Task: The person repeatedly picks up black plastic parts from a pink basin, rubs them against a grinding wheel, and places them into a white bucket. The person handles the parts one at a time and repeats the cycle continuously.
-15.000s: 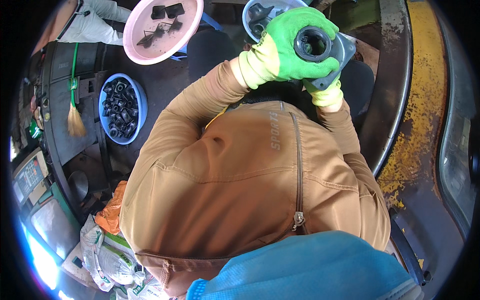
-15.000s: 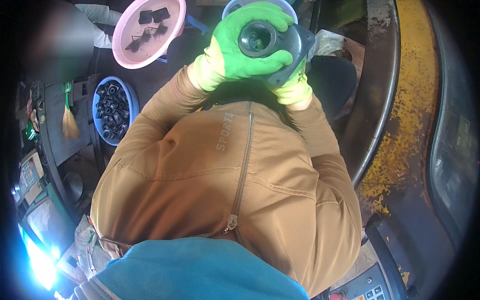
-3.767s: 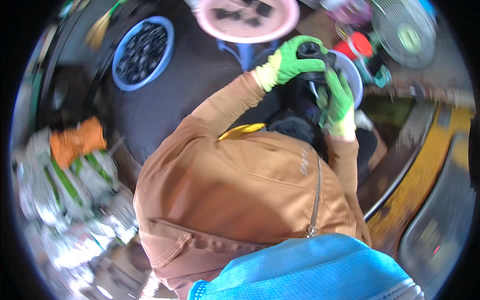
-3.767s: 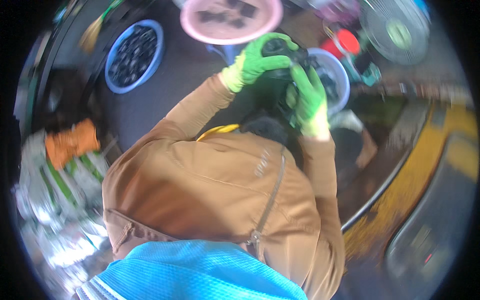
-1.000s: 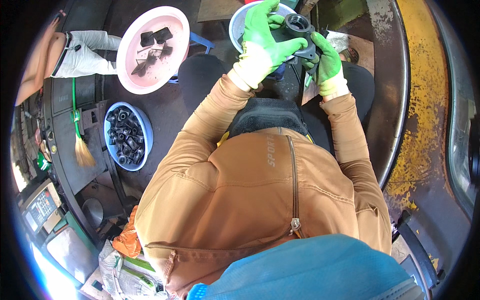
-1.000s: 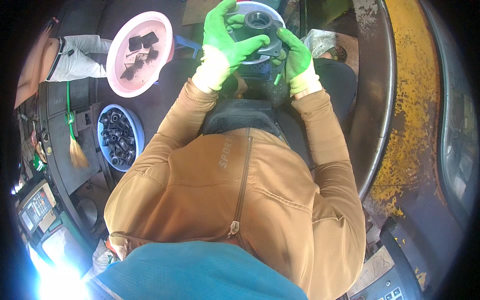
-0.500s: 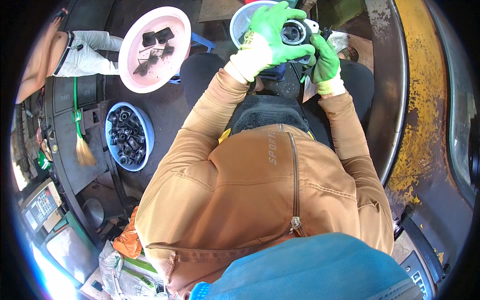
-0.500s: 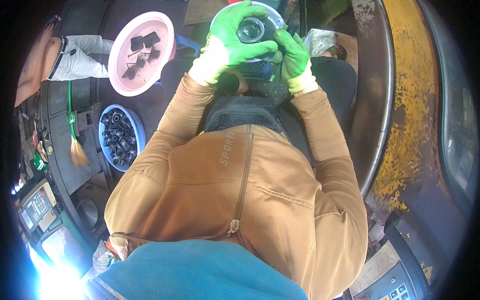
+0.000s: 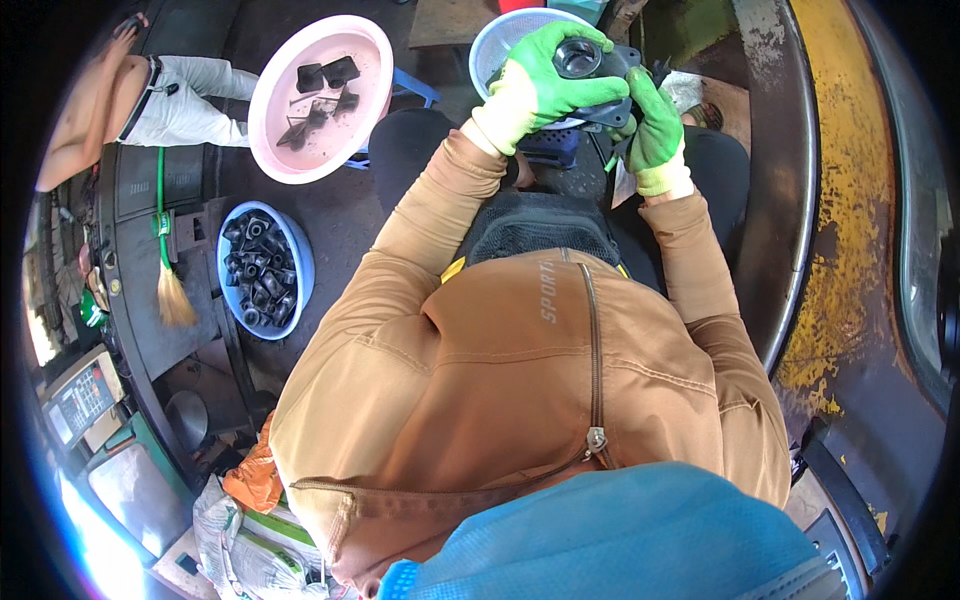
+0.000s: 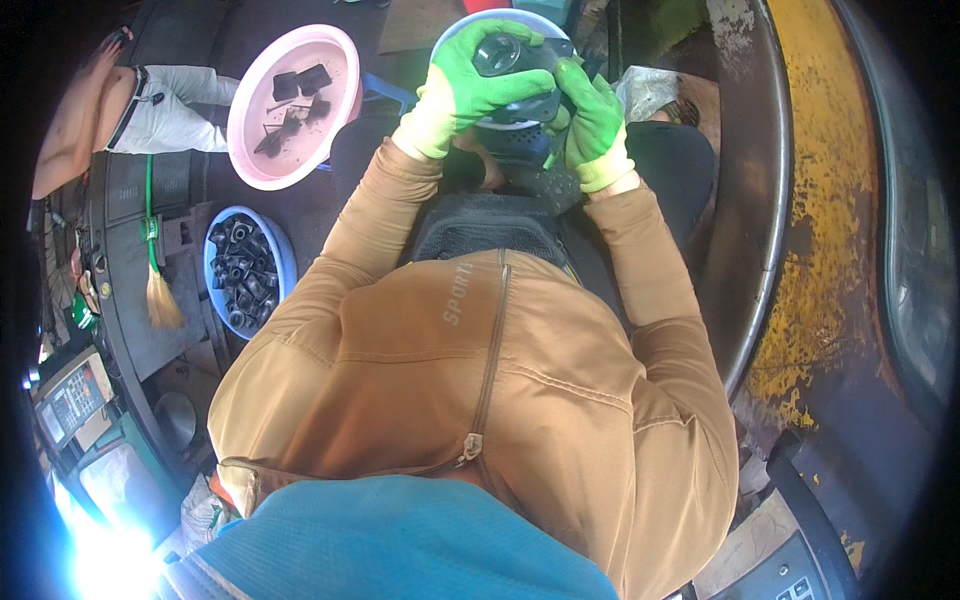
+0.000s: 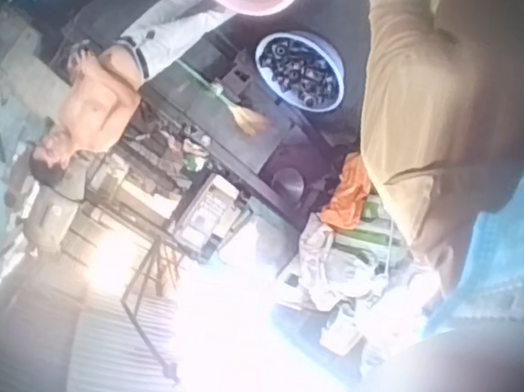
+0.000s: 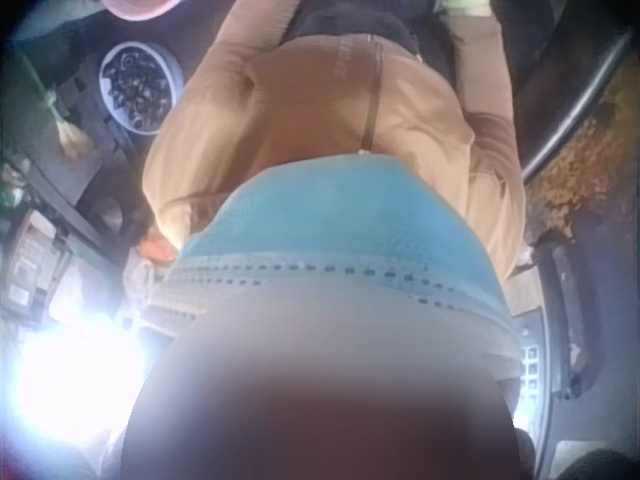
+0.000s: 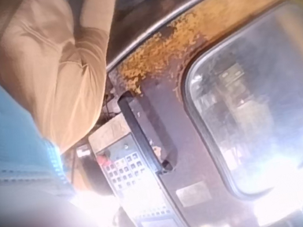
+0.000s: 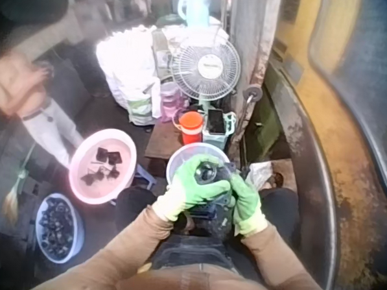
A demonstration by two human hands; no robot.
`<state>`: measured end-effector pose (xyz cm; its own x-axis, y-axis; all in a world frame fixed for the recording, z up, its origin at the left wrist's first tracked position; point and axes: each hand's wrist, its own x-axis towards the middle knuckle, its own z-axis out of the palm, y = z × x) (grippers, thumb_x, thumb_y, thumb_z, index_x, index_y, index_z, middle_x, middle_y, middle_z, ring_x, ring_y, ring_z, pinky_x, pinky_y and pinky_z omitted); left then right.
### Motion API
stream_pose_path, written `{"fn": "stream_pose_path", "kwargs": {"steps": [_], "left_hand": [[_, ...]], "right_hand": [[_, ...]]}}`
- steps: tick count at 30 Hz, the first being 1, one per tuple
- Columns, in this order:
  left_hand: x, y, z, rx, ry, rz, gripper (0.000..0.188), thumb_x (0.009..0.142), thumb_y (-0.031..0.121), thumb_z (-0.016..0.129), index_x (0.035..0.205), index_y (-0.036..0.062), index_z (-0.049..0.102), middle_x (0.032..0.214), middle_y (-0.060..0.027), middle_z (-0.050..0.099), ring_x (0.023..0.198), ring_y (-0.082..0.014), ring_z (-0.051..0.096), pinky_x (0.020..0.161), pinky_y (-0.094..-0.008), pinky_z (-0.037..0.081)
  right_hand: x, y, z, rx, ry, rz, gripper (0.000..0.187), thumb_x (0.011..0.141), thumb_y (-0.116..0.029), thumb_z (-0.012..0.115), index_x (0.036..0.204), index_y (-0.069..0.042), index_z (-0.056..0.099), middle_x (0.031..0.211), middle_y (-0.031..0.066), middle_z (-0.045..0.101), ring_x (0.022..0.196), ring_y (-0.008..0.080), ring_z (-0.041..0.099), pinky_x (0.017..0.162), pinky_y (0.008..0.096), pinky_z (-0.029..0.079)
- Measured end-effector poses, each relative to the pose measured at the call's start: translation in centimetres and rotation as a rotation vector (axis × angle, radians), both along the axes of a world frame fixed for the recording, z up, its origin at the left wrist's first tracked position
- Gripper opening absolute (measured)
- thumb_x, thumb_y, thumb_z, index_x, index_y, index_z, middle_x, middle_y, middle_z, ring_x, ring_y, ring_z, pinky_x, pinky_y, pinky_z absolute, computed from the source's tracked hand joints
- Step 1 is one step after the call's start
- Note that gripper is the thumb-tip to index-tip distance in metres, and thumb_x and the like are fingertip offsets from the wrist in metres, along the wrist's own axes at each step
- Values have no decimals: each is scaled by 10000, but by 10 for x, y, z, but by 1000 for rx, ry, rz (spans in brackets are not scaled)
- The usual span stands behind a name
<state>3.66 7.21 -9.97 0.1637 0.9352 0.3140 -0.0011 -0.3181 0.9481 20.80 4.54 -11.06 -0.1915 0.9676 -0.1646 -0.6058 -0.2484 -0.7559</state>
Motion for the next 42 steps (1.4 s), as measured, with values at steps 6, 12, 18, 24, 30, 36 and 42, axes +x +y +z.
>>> {"fn": "stream_pose_path", "kwargs": {"steps": [6, 12, 18, 24, 30, 36, 42], "left_hand": [[2, 4, -8, -100, -70, -22, 529, 652, 291, 900, 1064, 48, 674, 999, -63, 689, 940, -151, 649, 865, -296, 517], [5, -1, -5, 14, -37, 6, 492, 697, 162, 871, 1116, 27, 654, 1091, -74, 664, 1021, -157, 621, 895, -311, 511], [6, -9, 13, 183, 32, -1, 492, 680, 148, 870, 1107, 39, 653, 1169, -104, 642, 1080, -193, 612, 935, -323, 495], [1, -19, 36, 326, -66, -36, 449, 690, 88, 840, 1093, 37, 651, 1161, -123, 665, 1089, -202, 621, 950, -344, 492], [19, -52, 44, 111, -199, 67, 471, 696, 92, 842, 1119, 26, 644, 1136, -115, 665, 1029, -184, 636, 903, -322, 513], [31, -65, 54, 293, -147, 303, 537, 626, 219, 903, 1063, 47, 645, 1081, -89, 677, 976, -214, 653, 866, -337, 520], [23, -59, 54, 191, -143, 238, 466, 647, 215, 870, 1035, 54, 669, 1021, -85, 690, 923, -189, 665, 842, -316, 532]], "right_hand": [[-1, 2, -4, -3, 107, 22, 240, 978, -206, 556, 1137, -40, 626, 969, 62, 691, 767, 141, 692, 604, 237, 565], [12, 14, -18, 137, 430, 327, 267, 976, -210, 546, 1135, -10, 622, 1022, 93, 684, 830, 176, 694, 684, 281, 582], [9, 7, -17, -25, 277, 95, 366, 992, -277, 519, 1247, -20, 570, 1189, 116, 641, 1050, 224, 644, 902, 368, 542], [-5, -12, -22, 441, -716, -26, 419, 994, -335, 497, 1281, -34, 540, 1226, 138, 622, 1054, 287, 633, 869, 400, 521], [-22, -19, -16, 987, -1093, -336, 455, 980, -338, 530, 1330, -51, 479, 1277, 101, 576, 1131, 235, 585, 982, 357, 466], [-31, -34, 17, 656, -389, 63, 478, 1001, -364, 464, 1375, -68, 432, 1339, 98, 514, 1207, 221, 507, 1045, 357, 399], [-25, -23, 32, 961, -856, -57, 443, 922, -258, 618, 1295, -51, 499, 1226, 106, 576, 1107, 224, 566, 957, 349, 455]]}}
